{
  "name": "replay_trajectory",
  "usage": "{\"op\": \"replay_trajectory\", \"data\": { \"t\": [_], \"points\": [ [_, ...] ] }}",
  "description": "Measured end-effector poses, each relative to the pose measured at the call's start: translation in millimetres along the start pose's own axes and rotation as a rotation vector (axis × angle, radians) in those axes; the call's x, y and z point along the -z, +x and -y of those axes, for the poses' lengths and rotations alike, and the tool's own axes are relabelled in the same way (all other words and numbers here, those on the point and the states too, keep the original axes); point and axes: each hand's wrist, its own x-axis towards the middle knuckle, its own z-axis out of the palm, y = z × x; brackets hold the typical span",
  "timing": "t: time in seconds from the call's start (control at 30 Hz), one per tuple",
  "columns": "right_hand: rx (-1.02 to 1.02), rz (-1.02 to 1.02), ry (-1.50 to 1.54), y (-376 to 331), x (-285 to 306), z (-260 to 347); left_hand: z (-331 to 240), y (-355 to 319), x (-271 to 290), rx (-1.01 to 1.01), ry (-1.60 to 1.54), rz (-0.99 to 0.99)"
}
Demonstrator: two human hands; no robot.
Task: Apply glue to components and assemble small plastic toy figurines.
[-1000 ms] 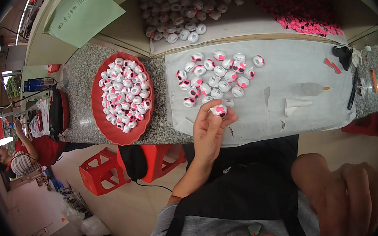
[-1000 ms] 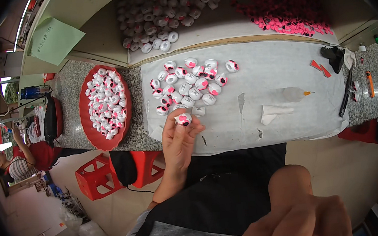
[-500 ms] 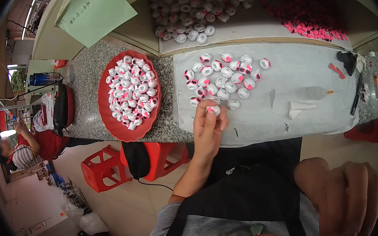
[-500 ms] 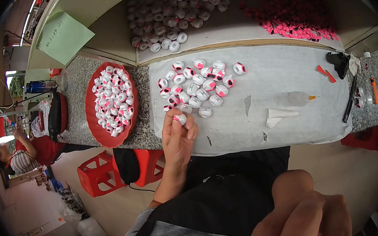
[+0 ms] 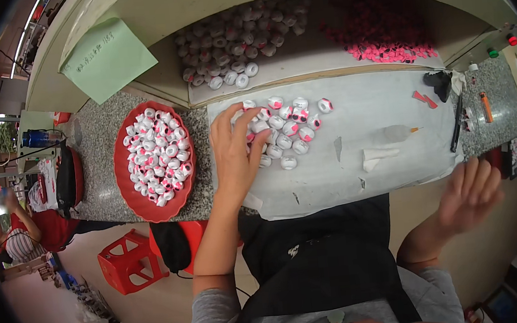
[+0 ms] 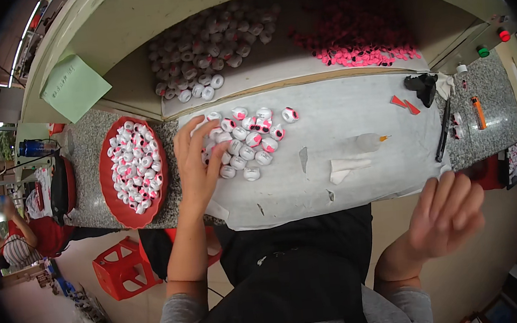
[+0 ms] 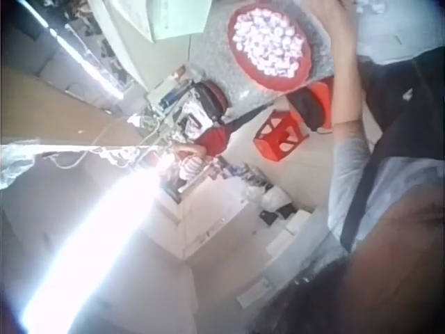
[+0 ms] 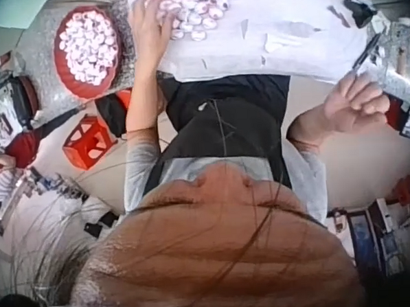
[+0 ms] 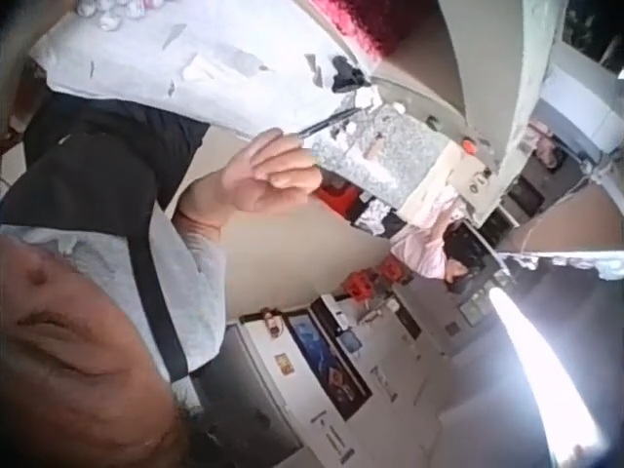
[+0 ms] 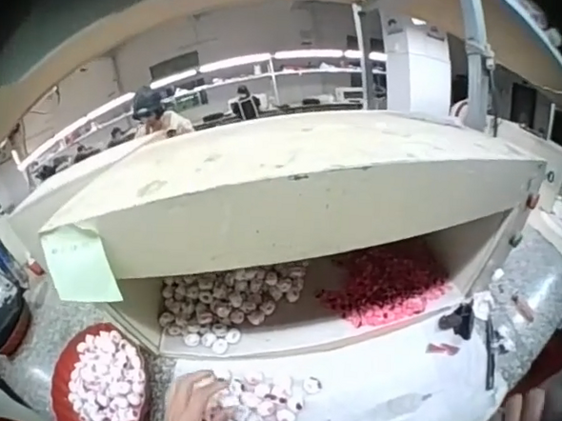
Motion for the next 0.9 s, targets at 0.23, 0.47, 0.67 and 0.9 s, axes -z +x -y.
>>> {"op": "replay_trajectory", "data": {
  "t": [0.23, 0.47, 0.67, 0.9],
  "points": [
    [-0.323, -0.322, -1.010, -33.9, 41.4, -48.9, 3.5, 126.9, -86.0, -0.104, 0.159, -0.023],
    [-0.371, -0.135, -1.154, -31.9, 36.0, -74.9, 11.3, 170.3, -124.2, -0.113, 0.484, 0.039],
    [-0.415, -0.162, -1.108, -32.1, 43.1, -76.6, 3.9, 162.3, -123.6, 0.133, 0.535, 0.291],
    [-0.293, -0.237, -0.925, -46.4, 35.9, -70.6, 0.6, 135.6, -64.0, -0.082, 0.042, -0.009]
  ]
}}
